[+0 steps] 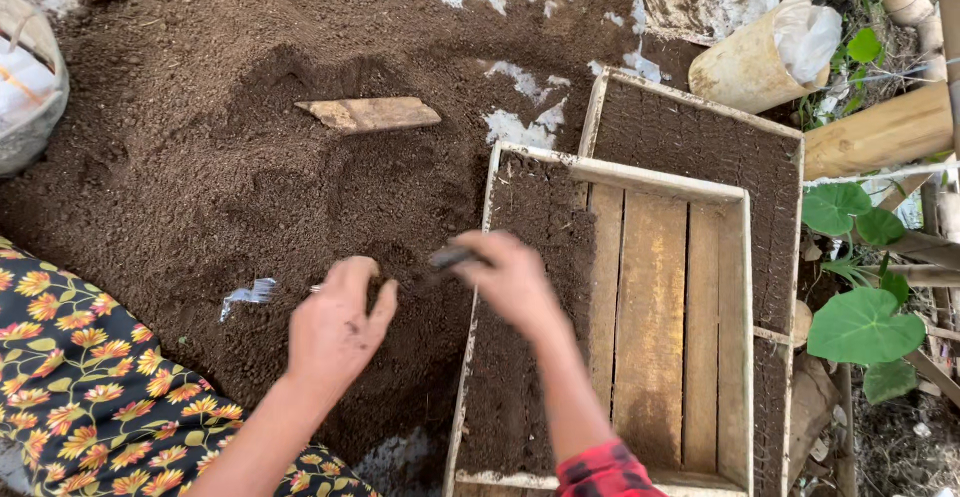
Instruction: The person scoops soil from a large pile on the ground and fills small plastic packets with it. They then place the filled packets into a wooden tray.
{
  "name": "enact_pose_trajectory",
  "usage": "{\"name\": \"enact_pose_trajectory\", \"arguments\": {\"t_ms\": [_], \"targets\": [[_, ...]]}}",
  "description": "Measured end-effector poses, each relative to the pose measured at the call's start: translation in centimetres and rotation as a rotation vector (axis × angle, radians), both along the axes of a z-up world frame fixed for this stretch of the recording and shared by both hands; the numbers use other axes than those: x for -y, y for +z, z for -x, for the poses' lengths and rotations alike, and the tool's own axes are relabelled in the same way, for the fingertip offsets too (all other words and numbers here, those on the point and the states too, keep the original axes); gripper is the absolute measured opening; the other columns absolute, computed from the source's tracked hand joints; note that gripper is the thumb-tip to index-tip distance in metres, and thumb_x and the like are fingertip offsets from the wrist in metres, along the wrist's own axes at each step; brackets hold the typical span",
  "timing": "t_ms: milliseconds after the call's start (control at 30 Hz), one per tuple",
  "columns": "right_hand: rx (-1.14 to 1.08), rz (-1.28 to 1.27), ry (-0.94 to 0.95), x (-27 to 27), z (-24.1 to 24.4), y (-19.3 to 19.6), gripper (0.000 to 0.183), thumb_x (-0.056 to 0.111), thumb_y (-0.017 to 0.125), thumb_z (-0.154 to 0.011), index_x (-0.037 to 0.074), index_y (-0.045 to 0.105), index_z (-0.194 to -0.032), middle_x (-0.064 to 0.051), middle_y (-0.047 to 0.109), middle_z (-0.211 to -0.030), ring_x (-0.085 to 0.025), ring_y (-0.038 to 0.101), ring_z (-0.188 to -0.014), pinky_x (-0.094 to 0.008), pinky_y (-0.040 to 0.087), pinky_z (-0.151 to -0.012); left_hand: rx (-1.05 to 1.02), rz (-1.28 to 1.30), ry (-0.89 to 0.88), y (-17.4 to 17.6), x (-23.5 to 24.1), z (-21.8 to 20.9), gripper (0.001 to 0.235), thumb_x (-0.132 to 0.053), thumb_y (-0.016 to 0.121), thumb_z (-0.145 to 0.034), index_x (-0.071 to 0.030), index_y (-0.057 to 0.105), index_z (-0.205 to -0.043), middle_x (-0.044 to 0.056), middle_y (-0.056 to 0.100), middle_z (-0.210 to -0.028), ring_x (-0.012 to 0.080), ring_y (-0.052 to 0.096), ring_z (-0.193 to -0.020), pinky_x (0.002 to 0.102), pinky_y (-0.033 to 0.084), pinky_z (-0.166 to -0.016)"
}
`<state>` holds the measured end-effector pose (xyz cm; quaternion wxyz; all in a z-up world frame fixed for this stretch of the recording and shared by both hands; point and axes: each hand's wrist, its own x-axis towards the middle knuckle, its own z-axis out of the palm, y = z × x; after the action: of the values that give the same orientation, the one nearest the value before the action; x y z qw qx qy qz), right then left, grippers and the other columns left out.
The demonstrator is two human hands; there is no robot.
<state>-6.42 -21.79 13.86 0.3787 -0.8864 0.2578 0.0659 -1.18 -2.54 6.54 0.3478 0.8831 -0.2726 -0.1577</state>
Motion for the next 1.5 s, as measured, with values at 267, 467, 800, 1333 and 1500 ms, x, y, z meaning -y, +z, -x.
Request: {"name": "enact_pose_trajectory", "arguments": {"t_ms": [267,467,800,1333,1500], "targets": [[-0.147,0.423,-0.200,26.9,4.2,-12.4,0.035,0.006,0.060,-0.090,0.003,0.062,-0.125,-0.020,0.060,-0.118,-0.039,0.057,-0.114,-0.052,0.048,-0.098,0.405,-0.184,0.244,-8.5,-6.5,-2.5,0.032,-0.028,0.065,-0.084,-0.016,0.064,-0.114,0.008,0.060,-0.105,0.0317,0.062,-0.103,0.045,0.050,-0.085],[-0.256,0.453,-0.209,30.0,5.6,-21.7,0.046,0.034,0.043,-0.088,0.000,0.065,-0.110,-0.026,0.063,-0.115,-0.044,0.056,-0.112,-0.055,0.040,-0.103,0.155,-0.253,0.138,-8.8,-7.8,-2.2,0.025,-0.029,0.058,-0.084,-0.022,0.066,-0.108,0.000,0.061,-0.106,0.0250,0.058,-0.110,0.046,0.042,-0.097],[0.377,1.061,-0.053,15.9,2.1,-18.6,0.034,0.013,0.060,-0.073,0.006,0.067,-0.106,-0.019,0.063,-0.097,-0.035,0.061,-0.092,-0.047,0.047,-0.086,-0.126,0.176,0.239,-8.7,-8.8,-3.4,0.016,-0.011,0.066,-0.079,-0.020,0.059,-0.090,0.002,0.070,-0.084,0.0278,0.068,-0.095,0.044,0.046,-0.090],[0.017,0.342,0.570,-10.6,-3.7,-12.9,0.038,0.027,0.058,-0.083,0.024,0.057,-0.121,0.000,0.051,-0.120,-0.023,0.040,-0.127,-0.047,0.031,-0.105,-0.311,0.499,0.186,-8.0,-9.9,-3.2,0.026,0.008,0.049,-0.085,-0.006,0.053,-0.106,0.019,0.063,-0.093,0.0439,0.060,-0.103,0.061,0.038,-0.094],[-0.067,0.465,0.754,-10.5,-5.5,-13.8,0.039,0.029,0.060,-0.073,0.019,0.064,-0.110,-0.006,0.055,-0.114,-0.027,0.047,-0.119,-0.043,0.041,-0.092,-0.321,0.433,0.182,-7.2,-10.4,-3.4,0.026,0.003,0.052,-0.089,-0.015,0.052,-0.108,0.010,0.060,-0.096,0.0331,0.059,-0.101,0.055,0.028,-0.102]]}}
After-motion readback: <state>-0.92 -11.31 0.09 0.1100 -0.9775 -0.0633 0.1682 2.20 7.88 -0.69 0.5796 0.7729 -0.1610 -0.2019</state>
